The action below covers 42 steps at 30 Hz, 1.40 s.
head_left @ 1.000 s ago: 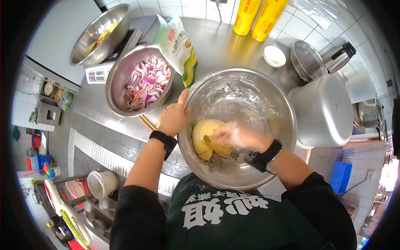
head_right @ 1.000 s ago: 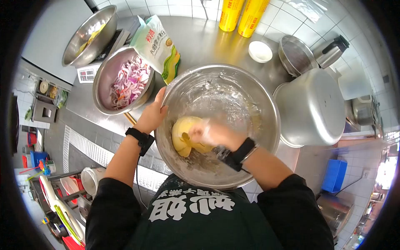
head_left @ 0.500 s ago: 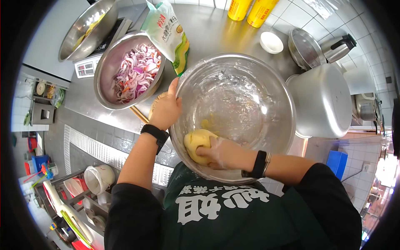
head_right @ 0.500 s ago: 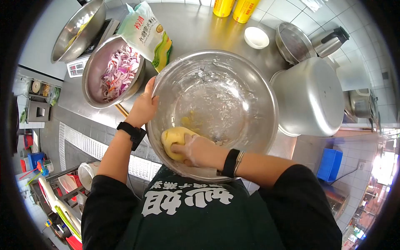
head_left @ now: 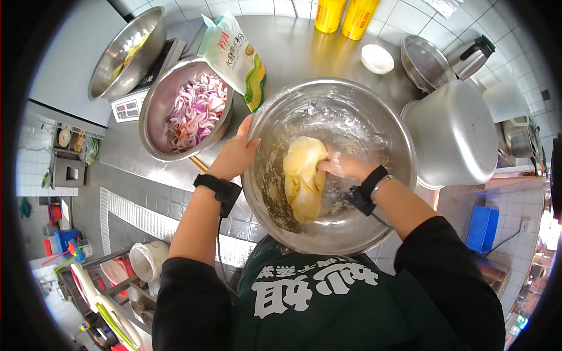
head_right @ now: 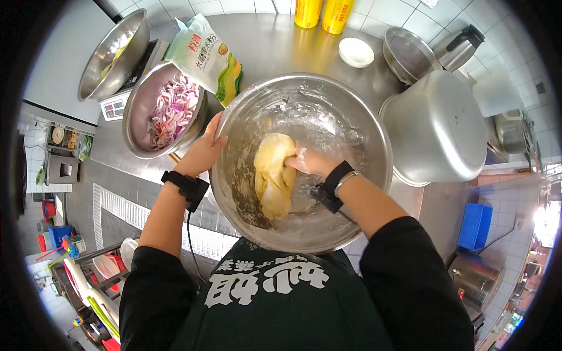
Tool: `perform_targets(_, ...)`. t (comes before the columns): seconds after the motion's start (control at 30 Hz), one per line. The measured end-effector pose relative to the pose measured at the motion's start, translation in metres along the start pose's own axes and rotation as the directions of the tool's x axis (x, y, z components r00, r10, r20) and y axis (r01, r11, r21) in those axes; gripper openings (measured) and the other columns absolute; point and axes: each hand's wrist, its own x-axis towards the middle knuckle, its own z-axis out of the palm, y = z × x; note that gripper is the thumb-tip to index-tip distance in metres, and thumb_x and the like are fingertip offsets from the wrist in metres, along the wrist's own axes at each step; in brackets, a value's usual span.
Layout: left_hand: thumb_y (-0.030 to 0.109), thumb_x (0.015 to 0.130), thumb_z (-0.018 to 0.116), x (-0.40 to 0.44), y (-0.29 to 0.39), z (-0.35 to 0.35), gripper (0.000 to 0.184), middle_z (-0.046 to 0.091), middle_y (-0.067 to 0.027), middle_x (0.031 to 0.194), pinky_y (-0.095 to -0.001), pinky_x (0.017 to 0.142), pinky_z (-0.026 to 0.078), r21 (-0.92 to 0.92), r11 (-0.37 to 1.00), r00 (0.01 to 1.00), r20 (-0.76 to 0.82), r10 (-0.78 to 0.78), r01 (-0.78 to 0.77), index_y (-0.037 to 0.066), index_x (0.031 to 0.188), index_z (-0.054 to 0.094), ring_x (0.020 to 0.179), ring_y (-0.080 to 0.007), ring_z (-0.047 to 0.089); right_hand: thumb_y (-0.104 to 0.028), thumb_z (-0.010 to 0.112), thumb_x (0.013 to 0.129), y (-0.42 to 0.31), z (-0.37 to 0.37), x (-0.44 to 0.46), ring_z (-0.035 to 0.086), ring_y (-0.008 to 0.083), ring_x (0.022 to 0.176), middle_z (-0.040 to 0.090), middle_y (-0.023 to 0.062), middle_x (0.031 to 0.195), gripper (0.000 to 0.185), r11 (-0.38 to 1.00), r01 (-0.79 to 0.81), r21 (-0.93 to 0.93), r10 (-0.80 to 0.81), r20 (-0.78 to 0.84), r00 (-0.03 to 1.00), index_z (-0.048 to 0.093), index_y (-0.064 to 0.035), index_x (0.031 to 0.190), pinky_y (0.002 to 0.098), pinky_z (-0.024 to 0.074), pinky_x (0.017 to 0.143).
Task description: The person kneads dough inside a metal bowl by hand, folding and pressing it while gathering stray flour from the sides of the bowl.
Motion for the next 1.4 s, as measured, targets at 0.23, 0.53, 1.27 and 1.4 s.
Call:
perform_targets(0.23,0.026,0.098,0.037,-0.013,0.016,-0.021,0.042,0.056,-0.0020,0.066,-0.0228,0.038,0.039,-0.416,0.874,0.963,0.200,-0.181,0.251,0.012,0.138,0.038,0.042,-0.0083,0.046,-0.020,0.056,0.082,-0.062,-0.008,0.066,0.061,0.0368,0.084,0.062,0.0217,0.088,0.026,0.593,0.260,-0.762,-0.461,-0.056,0.886,0.061,-0.0019,0.099,0.0432,0.0490,0.071)
perform_targets(0.53,0.028,0.096,0.042,-0.016,0.028,-0.026,0.044,0.063,-0.0121,0.081,-0.0286,0.048,0.047,-0.278,0.918,0.958,0.135,-0.254,0.282,0.007,0.135,0.042,0.054,-0.0168,0.057,-0.007,0.053,0.075,-0.012,0.121,-0.002,0.064,0.0337,0.070,0.064,0.0224,0.079,0.017,0.375,0.736,-0.564,-0.395,0.621,0.677,0.066,0.0001,0.067,0.0431,0.0505,0.062)
perform_targets(1.27,0.020,0.090,0.049,-0.007,-0.006,0.017,0.043,0.060,-0.0300,0.096,-0.0496,0.079,0.045,0.037,0.999,0.989,-0.144,0.036,-0.031,0.003,0.127,0.036,0.092,-0.0462,0.057,-0.042,0.035,0.097,-0.044,0.121,-0.070,0.043,0.0300,0.122,0.045,0.0248,0.128,0.059,0.988,0.151,0.039,-0.156,0.267,0.951,0.034,0.0054,0.131,0.0361,0.0336,0.100)
perform_targets(1.4,0.019,0.090,0.049,-0.007,-0.008,0.020,0.044,0.060,-0.0305,0.093,-0.0509,0.076,0.045,0.118,0.992,0.985,-0.160,0.068,-0.050,0.002,0.127,0.034,0.087,-0.0459,0.058,-0.049,0.029,0.096,0.046,0.057,-0.129,0.031,0.0310,0.133,0.031,0.0227,0.143,0.064,0.924,0.266,-0.274,-0.077,0.548,0.833,0.028,-0.0037,0.142,0.0361,0.0235,0.110)
